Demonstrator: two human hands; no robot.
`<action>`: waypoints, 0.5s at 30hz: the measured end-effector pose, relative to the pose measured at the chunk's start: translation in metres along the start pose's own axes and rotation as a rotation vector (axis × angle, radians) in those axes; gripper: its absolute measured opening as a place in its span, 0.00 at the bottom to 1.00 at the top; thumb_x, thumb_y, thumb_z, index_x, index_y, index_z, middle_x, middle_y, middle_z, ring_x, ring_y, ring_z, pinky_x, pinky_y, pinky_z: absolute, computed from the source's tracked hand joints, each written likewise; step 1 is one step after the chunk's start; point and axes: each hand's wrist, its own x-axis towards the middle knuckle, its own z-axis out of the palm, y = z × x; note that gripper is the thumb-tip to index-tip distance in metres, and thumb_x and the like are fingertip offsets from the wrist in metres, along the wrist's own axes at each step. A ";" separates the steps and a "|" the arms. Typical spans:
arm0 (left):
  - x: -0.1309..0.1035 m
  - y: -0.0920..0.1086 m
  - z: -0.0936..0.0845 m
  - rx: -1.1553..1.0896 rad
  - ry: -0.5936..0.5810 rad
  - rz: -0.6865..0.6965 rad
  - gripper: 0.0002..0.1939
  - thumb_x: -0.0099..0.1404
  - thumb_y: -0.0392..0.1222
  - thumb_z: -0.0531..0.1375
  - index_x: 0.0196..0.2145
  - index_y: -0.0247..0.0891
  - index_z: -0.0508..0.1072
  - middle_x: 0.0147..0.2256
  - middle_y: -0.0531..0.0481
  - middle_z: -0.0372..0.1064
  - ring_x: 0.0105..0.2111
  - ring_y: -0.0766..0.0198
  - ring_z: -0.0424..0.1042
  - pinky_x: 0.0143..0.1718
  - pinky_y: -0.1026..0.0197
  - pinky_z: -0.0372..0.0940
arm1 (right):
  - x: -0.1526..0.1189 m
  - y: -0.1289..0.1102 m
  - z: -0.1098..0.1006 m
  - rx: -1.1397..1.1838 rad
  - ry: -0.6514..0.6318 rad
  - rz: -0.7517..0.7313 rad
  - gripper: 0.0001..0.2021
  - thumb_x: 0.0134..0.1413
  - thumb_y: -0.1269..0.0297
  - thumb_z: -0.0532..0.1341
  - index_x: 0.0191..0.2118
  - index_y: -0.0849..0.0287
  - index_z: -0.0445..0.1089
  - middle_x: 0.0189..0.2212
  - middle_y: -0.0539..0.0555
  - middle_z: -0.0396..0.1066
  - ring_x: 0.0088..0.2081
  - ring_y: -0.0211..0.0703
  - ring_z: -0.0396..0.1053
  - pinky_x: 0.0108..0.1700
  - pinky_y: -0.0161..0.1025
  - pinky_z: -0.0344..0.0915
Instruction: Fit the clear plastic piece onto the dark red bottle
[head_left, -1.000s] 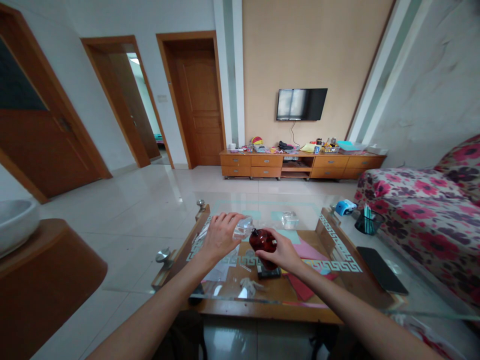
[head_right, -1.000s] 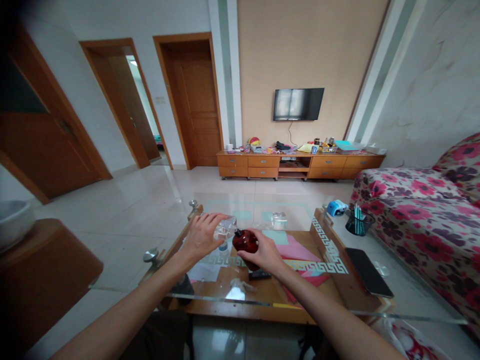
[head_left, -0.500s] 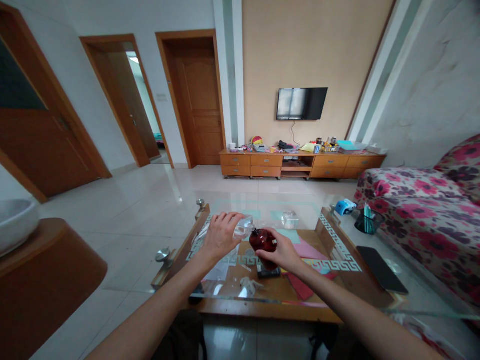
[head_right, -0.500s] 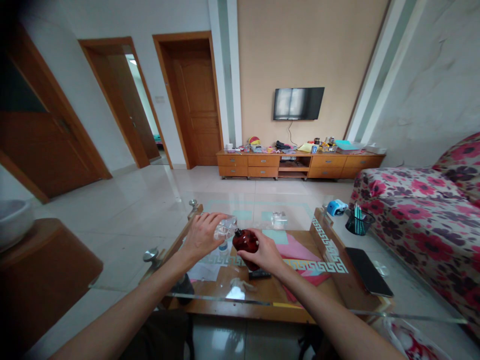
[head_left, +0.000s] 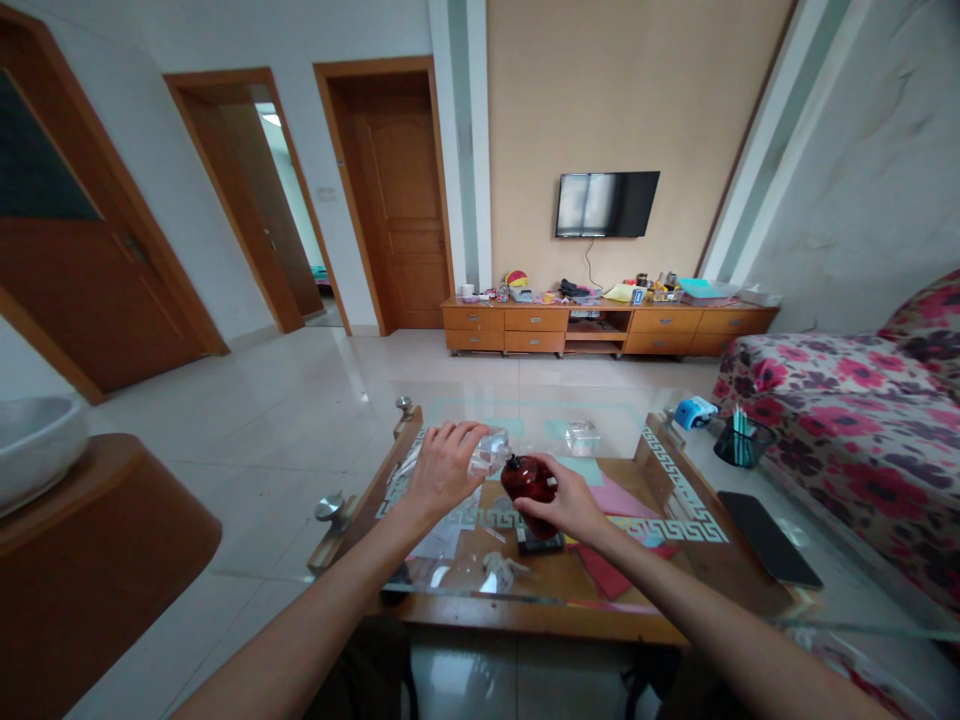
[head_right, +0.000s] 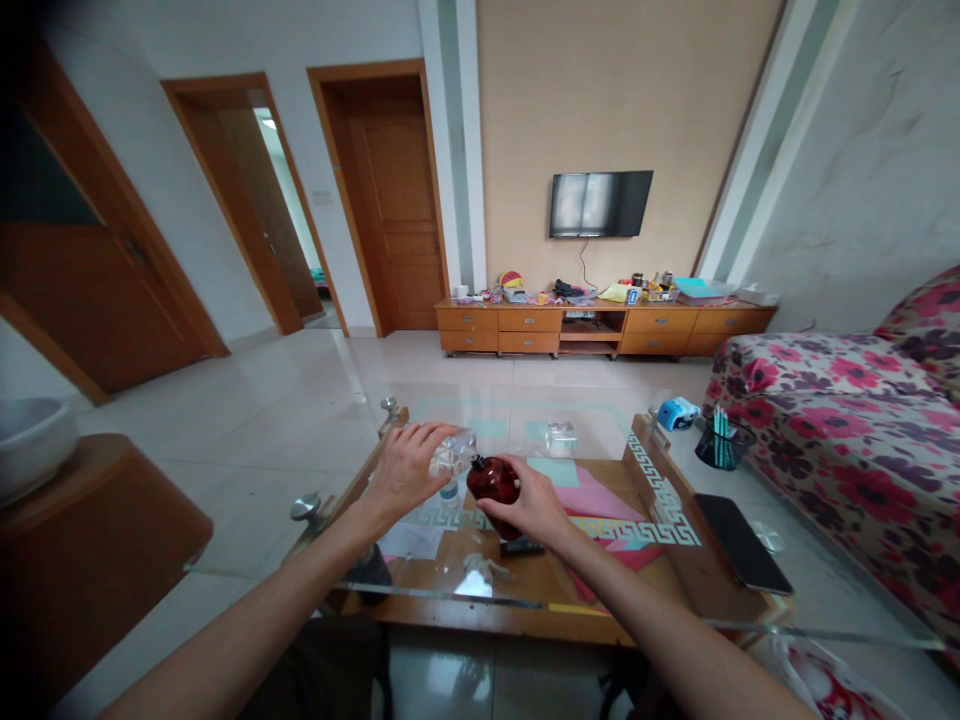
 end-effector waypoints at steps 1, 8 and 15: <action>0.000 0.000 0.000 0.000 0.000 0.001 0.30 0.60 0.37 0.70 0.59 0.50 0.72 0.57 0.47 0.73 0.55 0.47 0.69 0.58 0.44 0.60 | 0.000 0.000 0.000 -0.002 0.001 -0.003 0.38 0.47 0.51 0.76 0.63 0.49 0.67 0.53 0.56 0.77 0.50 0.55 0.76 0.55 0.53 0.73; 0.000 -0.001 0.002 0.018 -0.004 0.006 0.31 0.60 0.36 0.69 0.60 0.51 0.72 0.58 0.47 0.72 0.55 0.47 0.69 0.56 0.45 0.61 | 0.000 0.003 0.002 0.016 0.007 -0.020 0.38 0.48 0.50 0.75 0.64 0.48 0.67 0.54 0.56 0.76 0.51 0.54 0.76 0.56 0.52 0.73; 0.000 0.000 0.003 0.002 0.012 0.003 0.29 0.61 0.36 0.68 0.59 0.48 0.71 0.58 0.47 0.73 0.55 0.47 0.68 0.59 0.44 0.60 | -0.001 0.005 0.002 0.043 -0.003 0.001 0.37 0.48 0.51 0.75 0.63 0.48 0.66 0.53 0.56 0.77 0.50 0.54 0.77 0.53 0.52 0.74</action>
